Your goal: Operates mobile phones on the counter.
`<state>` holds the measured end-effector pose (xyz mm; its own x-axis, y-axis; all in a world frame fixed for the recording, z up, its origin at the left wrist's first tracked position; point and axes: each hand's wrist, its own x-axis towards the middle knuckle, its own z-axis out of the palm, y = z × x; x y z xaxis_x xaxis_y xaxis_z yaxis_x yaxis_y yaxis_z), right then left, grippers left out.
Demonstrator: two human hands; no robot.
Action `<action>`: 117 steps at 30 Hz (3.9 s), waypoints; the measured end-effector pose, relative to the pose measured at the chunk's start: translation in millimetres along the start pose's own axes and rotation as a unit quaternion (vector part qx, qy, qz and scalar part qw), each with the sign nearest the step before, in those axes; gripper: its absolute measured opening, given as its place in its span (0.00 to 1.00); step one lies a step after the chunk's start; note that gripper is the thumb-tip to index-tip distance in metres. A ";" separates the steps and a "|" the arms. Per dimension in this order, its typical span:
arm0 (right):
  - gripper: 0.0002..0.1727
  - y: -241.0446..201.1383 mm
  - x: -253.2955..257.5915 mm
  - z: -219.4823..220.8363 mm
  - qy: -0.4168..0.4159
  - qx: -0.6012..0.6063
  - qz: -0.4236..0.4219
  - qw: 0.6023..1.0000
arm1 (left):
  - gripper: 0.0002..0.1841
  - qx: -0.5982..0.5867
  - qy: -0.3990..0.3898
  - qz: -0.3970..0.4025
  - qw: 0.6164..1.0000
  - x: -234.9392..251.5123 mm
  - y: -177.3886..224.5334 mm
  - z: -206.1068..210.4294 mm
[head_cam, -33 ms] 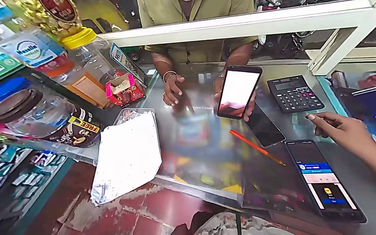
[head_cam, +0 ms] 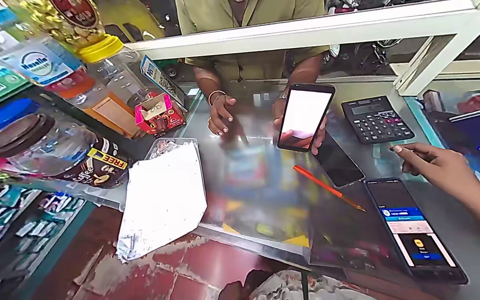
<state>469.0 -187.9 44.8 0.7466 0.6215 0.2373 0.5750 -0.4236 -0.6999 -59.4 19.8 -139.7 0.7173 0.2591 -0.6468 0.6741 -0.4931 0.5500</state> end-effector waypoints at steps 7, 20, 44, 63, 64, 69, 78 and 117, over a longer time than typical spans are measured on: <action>0.26 -1.1 0.6 0.7 -0.007 0.009 -0.003 1.000 | 0.18 -0.038 0.184 0.383 0.905 -112.9 130.5 -103.5; 0.26 3.3 1.5 2.4 -0.006 0.015 -0.020 1.000 | 0.20 -0.074 0.368 0.316 0.871 45.8 227.4 -262.6; 0.26 9.5 3.7 5.8 -0.013 0.023 -0.029 0.999 | 0.17 -0.363 0.260 0.373 0.813 81.0 243.2 -259.4; 0.25 7.7 2.4 5.4 -0.017 0.017 -0.032 0.999 | 0.16 -0.453 0.325 0.406 0.724 69.3 243.3 -225.8; 0.25 7.8 2.6 5.2 -0.018 0.016 -0.033 0.999 | 0.16 -0.448 0.330 0.408 0.723 69.9 243.4 -224.5; 0.24 9.9 3.2 4.2 -0.016 0.021 -0.029 0.999 | 0.16 -0.459 0.325 0.404 0.721 71.6 243.8 -222.1; 0.24 10.7 2.9 5.7 -0.012 0.032 -0.033 0.999 | 0.16 -0.486 0.318 0.401 0.709 70.9 244.7 -222.0; 0.20 -17.8 6.7 1.1 -0.044 0.076 0.014 0.996 | 0.16 -0.487 0.365 0.378 0.698 80.5 240.2 -224.4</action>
<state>463.4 -175.5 58.1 0.7250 0.6696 0.1613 0.4923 -0.3400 -0.8013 199.8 108.5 58.8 0.5915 0.7603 0.2683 -0.3998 -0.0124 0.9165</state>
